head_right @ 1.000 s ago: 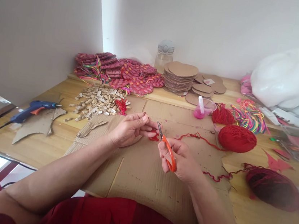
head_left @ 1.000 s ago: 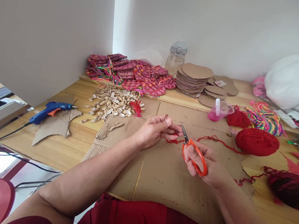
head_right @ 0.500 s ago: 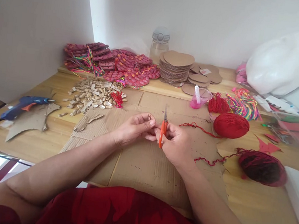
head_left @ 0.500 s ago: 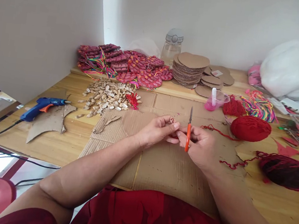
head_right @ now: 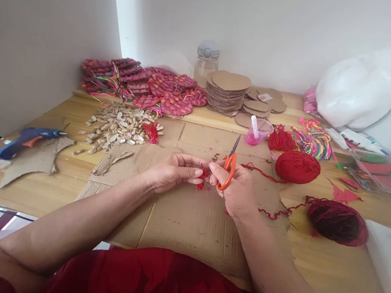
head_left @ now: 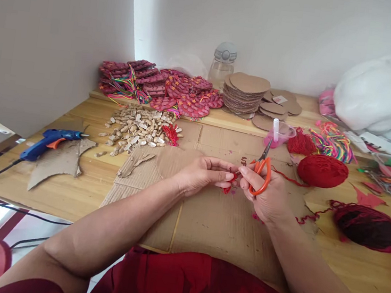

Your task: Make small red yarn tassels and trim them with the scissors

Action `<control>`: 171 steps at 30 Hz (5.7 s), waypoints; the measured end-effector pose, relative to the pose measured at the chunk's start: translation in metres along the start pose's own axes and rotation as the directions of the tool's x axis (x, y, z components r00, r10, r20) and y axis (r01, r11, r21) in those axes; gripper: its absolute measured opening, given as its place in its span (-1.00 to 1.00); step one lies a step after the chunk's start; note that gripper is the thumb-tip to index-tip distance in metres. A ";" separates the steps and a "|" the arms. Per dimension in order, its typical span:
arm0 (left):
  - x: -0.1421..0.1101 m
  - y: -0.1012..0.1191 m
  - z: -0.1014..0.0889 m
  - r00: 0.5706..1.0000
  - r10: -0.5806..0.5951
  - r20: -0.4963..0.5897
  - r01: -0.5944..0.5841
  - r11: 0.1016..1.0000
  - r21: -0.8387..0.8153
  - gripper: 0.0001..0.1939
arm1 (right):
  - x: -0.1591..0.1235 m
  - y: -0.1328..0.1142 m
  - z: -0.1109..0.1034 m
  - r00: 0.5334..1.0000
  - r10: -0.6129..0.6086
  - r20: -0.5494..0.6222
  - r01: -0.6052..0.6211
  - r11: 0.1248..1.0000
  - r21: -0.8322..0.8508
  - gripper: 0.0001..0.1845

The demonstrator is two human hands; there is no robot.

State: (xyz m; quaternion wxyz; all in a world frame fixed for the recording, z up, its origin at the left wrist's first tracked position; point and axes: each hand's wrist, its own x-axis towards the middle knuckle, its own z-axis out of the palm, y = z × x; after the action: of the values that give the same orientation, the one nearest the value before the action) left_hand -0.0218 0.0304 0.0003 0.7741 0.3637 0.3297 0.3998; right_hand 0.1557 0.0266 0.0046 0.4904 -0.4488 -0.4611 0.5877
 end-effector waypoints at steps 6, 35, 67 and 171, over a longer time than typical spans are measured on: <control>0.001 0.000 0.000 0.996 0.052 -0.079 -0.048 0.998 0.049 -0.64 | -0.002 0.001 0.002 1.000 -0.009 -0.007 0.009 0.998 -0.055 -0.74; 0.011 0.001 -0.010 0.804 0.492 -0.334 -0.409 0.865 0.291 -0.69 | -0.024 -0.004 0.006 0.726 0.377 0.576 -0.372 0.919 -0.133 -0.37; 0.006 0.000 -0.002 0.804 0.503 -0.317 -0.415 0.856 0.307 -0.76 | -0.021 -0.001 0.010 0.730 0.326 0.601 -0.524 0.832 0.184 -0.40; 0.006 0.002 -0.005 0.989 -0.068 0.135 0.015 0.935 0.355 -0.36 | 0.006 0.000 -0.015 0.939 0.164 0.303 -0.116 0.979 -0.170 -0.67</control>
State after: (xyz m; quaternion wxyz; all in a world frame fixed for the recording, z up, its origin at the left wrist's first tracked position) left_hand -0.0237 0.0377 -0.0019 0.7264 0.5178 0.3466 0.2900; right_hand 0.1696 0.0341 0.0018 0.3321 -0.4166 -0.5430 0.6490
